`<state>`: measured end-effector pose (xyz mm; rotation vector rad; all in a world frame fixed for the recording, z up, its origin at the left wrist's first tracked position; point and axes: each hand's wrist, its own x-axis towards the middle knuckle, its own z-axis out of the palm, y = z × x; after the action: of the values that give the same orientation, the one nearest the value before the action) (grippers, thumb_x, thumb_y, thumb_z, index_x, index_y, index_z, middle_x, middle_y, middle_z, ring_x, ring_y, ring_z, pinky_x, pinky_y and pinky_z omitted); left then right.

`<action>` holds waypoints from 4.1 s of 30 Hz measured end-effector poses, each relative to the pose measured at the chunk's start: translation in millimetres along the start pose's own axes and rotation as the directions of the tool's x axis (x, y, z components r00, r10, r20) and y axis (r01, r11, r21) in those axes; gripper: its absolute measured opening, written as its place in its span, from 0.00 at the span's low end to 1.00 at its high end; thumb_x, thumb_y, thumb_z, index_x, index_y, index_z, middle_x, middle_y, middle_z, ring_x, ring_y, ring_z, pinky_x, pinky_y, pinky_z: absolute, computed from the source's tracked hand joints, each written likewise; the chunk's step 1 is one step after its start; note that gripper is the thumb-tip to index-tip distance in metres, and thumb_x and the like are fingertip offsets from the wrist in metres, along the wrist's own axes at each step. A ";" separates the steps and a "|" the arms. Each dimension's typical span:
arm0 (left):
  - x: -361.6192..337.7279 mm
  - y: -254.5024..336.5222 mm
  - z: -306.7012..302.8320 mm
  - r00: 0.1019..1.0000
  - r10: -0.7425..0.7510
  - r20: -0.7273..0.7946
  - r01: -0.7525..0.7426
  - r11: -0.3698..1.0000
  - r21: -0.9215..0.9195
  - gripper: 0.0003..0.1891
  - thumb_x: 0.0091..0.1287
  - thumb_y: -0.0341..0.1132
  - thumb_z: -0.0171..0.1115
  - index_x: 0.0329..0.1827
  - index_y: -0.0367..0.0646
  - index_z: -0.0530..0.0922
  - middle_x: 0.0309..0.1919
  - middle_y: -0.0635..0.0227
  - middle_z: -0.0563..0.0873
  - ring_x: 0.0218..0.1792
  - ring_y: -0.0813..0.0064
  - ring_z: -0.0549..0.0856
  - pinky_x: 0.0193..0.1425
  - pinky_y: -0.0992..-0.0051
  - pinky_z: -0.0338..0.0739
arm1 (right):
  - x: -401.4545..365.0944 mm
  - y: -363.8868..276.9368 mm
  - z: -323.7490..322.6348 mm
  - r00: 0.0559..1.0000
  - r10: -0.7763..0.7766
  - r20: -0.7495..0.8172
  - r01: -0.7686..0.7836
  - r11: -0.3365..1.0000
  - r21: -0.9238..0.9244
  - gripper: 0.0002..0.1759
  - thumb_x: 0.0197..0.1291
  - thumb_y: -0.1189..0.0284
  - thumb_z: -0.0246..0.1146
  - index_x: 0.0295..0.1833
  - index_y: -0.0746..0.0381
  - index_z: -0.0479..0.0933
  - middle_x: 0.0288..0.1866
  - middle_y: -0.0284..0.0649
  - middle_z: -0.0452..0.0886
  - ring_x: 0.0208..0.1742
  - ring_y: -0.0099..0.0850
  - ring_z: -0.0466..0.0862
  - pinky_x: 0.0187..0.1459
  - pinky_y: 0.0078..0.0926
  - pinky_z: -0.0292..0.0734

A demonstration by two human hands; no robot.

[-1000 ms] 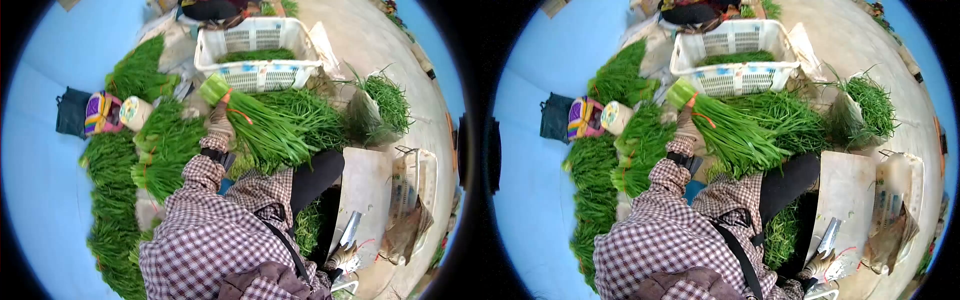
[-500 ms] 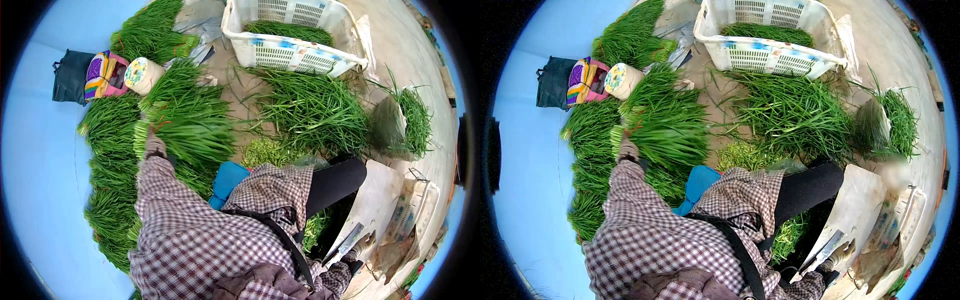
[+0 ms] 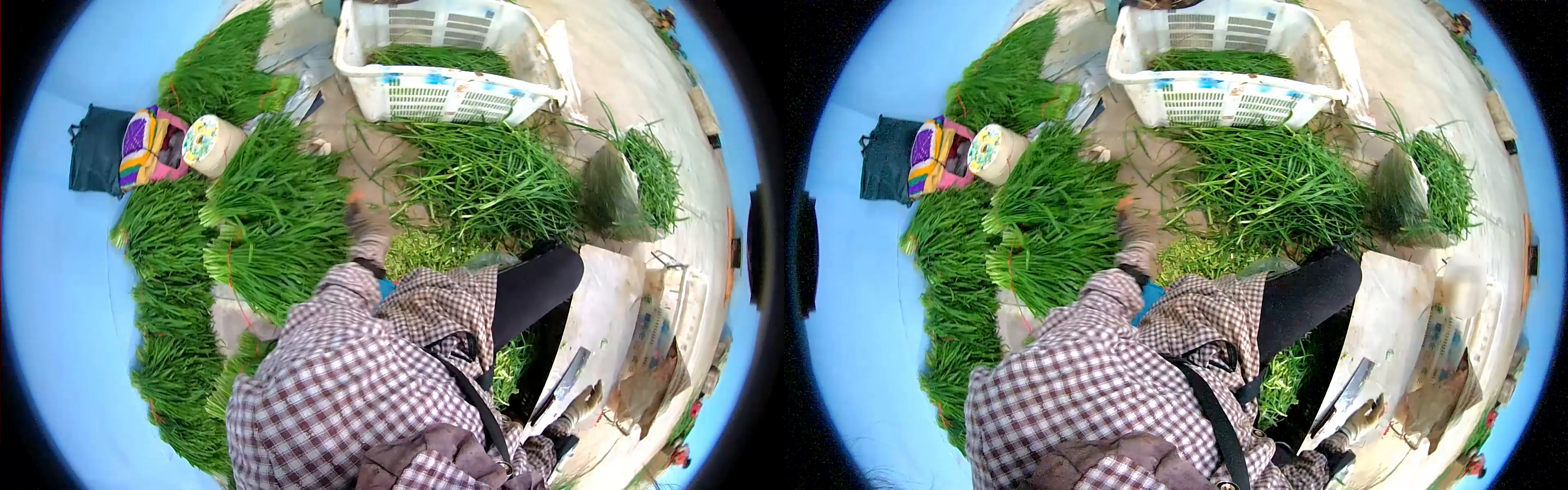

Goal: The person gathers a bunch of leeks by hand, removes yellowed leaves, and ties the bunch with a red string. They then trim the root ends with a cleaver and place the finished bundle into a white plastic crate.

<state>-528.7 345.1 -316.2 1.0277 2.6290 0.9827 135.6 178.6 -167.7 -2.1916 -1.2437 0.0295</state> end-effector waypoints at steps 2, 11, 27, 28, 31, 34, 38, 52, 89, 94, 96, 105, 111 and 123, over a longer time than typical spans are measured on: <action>-14.1 68.2 26.0 0.984 0.022 0.174 0.009 0.984 -0.177 0.34 0.49 0.42 0.68 0.59 0.41 0.66 0.56 0.51 0.72 0.58 0.53 0.70 0.63 0.61 0.64 | -13.1 41.0 -31.7 0.972 -0.114 -0.204 0.119 0.993 0.013 0.16 0.62 0.76 0.57 0.56 0.63 0.74 0.53 0.43 0.77 0.54 0.33 0.75 0.56 0.28 0.71; -103.4 283.5 51.7 0.471 0.876 0.101 -0.479 0.350 -0.805 0.22 0.60 0.42 0.62 0.54 0.41 0.69 0.50 0.55 0.74 0.55 0.59 0.73 0.60 0.63 0.67 | -196.6 -28.9 -186.8 0.625 0.079 -0.776 -0.223 0.971 -0.081 0.12 0.59 0.77 0.61 0.49 0.64 0.76 0.48 0.42 0.79 0.50 0.31 0.77 0.52 0.27 0.73; -412.0 334.2 2.7 -0.724 0.609 0.324 -0.274 0.177 -0.945 0.22 0.54 0.31 0.67 0.54 0.50 0.75 0.33 0.67 0.78 0.34 0.74 0.77 0.40 0.75 0.73 | -362.5 -103.2 -170.4 0.181 0.542 -0.820 -0.547 0.749 0.375 0.04 0.61 0.74 0.61 0.41 0.62 0.78 0.36 0.32 0.79 0.35 0.19 0.75 0.37 0.19 0.72; -424.2 328.4 -6.6 -0.727 0.586 0.357 -0.318 0.172 -0.932 0.23 0.55 0.32 0.67 0.55 0.48 0.74 0.35 0.64 0.78 0.34 0.70 0.77 0.40 0.73 0.74 | -327.4 -103.1 -173.8 0.303 0.552 -0.777 -0.516 0.780 0.353 0.06 0.59 0.76 0.62 0.42 0.61 0.79 0.38 0.33 0.79 0.36 0.21 0.77 0.37 0.20 0.73; -442.8 296.9 27.6 -0.647 0.633 0.425 -0.520 0.042 -0.853 0.27 0.55 0.36 0.67 0.59 0.50 0.70 0.57 0.54 0.70 0.46 0.58 0.78 0.50 0.64 0.75 | -228.7 -86.5 -172.1 0.647 0.584 -0.491 -0.502 0.810 0.303 0.13 0.53 0.72 0.65 0.46 0.60 0.78 0.41 0.39 0.80 0.39 0.31 0.82 0.39 0.26 0.76; -450.1 299.7 23.9 -0.628 0.614 0.478 -0.612 -0.010 -0.791 0.31 0.54 0.43 0.68 0.63 0.54 0.69 0.64 0.54 0.65 0.61 0.53 0.70 0.60 0.61 0.71 | -149.4 -29.4 -139.1 0.812 0.556 -0.179 -0.560 0.828 0.027 0.19 0.50 0.64 0.66 0.48 0.57 0.77 0.43 0.43 0.79 0.42 0.41 0.81 0.45 0.36 0.75; -459.5 296.3 44.1 -0.645 0.635 0.425 -0.596 -0.070 -0.800 0.28 0.50 0.48 0.69 0.57 0.56 0.76 0.62 0.58 0.68 0.61 0.57 0.70 0.61 0.61 0.69 | -75.9 47.0 -95.5 0.835 0.546 -0.072 -0.546 0.801 -0.245 0.22 0.49 0.63 0.66 0.52 0.55 0.76 0.50 0.42 0.77 0.46 0.43 0.80 0.46 0.39 0.75; -531.6 343.4 68.1 -0.735 0.602 0.313 -0.494 -0.158 -0.855 0.21 0.53 0.40 0.69 0.51 0.52 0.78 0.60 0.58 0.70 0.55 0.58 0.76 0.55 0.63 0.73 | -8.9 129.7 -91.5 0.876 0.479 -0.060 -0.481 0.857 -0.188 0.11 0.57 0.61 0.58 0.42 0.53 0.77 0.40 0.39 0.80 0.40 0.39 0.82 0.42 0.37 0.77; -512.5 442.3 130.1 -0.855 0.324 0.404 -0.279 0.370 -0.886 0.20 0.61 0.29 0.61 0.58 0.44 0.74 0.51 0.71 0.79 0.50 0.78 0.76 0.53 0.77 0.72 | -191.2 -125.5 -79.2 0.900 0.422 0.107 -0.433 0.892 0.130 0.16 0.52 0.73 0.57 0.48 0.58 0.75 0.43 0.45 0.77 0.32 0.40 0.83 0.31 0.35 0.78; -392.0 452.2 118.9 -0.589 0.401 0.702 -0.444 0.565 -0.695 0.13 0.64 0.29 0.59 0.51 0.39 0.77 0.37 0.73 0.80 0.33 0.84 0.77 0.35 0.84 0.72 | -187.3 -116.6 -112.6 0.934 0.335 -0.125 -0.318 0.938 0.141 0.20 0.47 0.69 0.60 0.50 0.51 0.76 0.42 0.41 0.78 0.30 0.39 0.82 0.36 0.35 0.76; -356.8 439.6 109.5 -0.405 0.388 0.828 -0.601 0.570 -0.561 0.13 0.64 0.33 0.61 0.51 0.43 0.77 0.35 0.75 0.81 0.29 0.84 0.77 0.30 0.85 0.71 | -190.4 -121.2 -106.9 0.920 0.345 -0.184 -0.334 0.938 0.090 0.21 0.47 0.68 0.59 0.51 0.50 0.76 0.48 0.41 0.77 0.32 0.38 0.82 0.42 0.34 0.77; -352.1 370.3 81.9 -0.340 0.182 0.923 -0.742 0.552 -0.382 0.20 0.65 0.33 0.58 0.60 0.41 0.69 0.51 0.63 0.79 0.50 0.67 0.77 0.54 0.71 0.73 | -208.3 -121.9 -126.3 0.861 0.250 -0.443 -0.109 0.942 0.319 0.26 0.50 0.70 0.59 0.59 0.54 0.71 0.65 0.46 0.65 0.61 0.41 0.70 0.58 0.44 0.66; -377.2 356.4 53.8 -0.531 0.571 0.625 -0.633 0.223 -0.741 0.23 0.61 0.30 0.61 0.60 0.41 0.70 0.59 0.63 0.73 0.58 0.69 0.71 0.64 0.72 0.63 | -276.1 -81.5 -173.3 0.705 0.394 -0.590 -0.261 0.917 0.300 0.21 0.52 0.65 0.62 0.53 0.56 0.74 0.46 0.43 0.80 0.47 0.37 0.80 0.51 0.38 0.72; -364.8 351.5 73.0 -0.502 0.582 0.639 -0.536 0.371 -0.759 0.19 0.63 0.34 0.62 0.55 0.40 0.74 0.55 0.63 0.76 0.54 0.72 0.73 0.61 0.74 0.64 | -499.9 -26.0 -214.8 0.120 0.984 -0.131 -0.992 0.115 -0.044 0.25 0.51 0.61 0.65 0.55 0.56 0.76 0.48 0.46 0.81 0.47 0.38 0.82 0.48 0.34 0.76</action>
<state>-33.9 339.0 -185.3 2.1807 0.4690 -0.0120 -97.8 -310.6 -114.1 -2.6673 0.5858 0.4335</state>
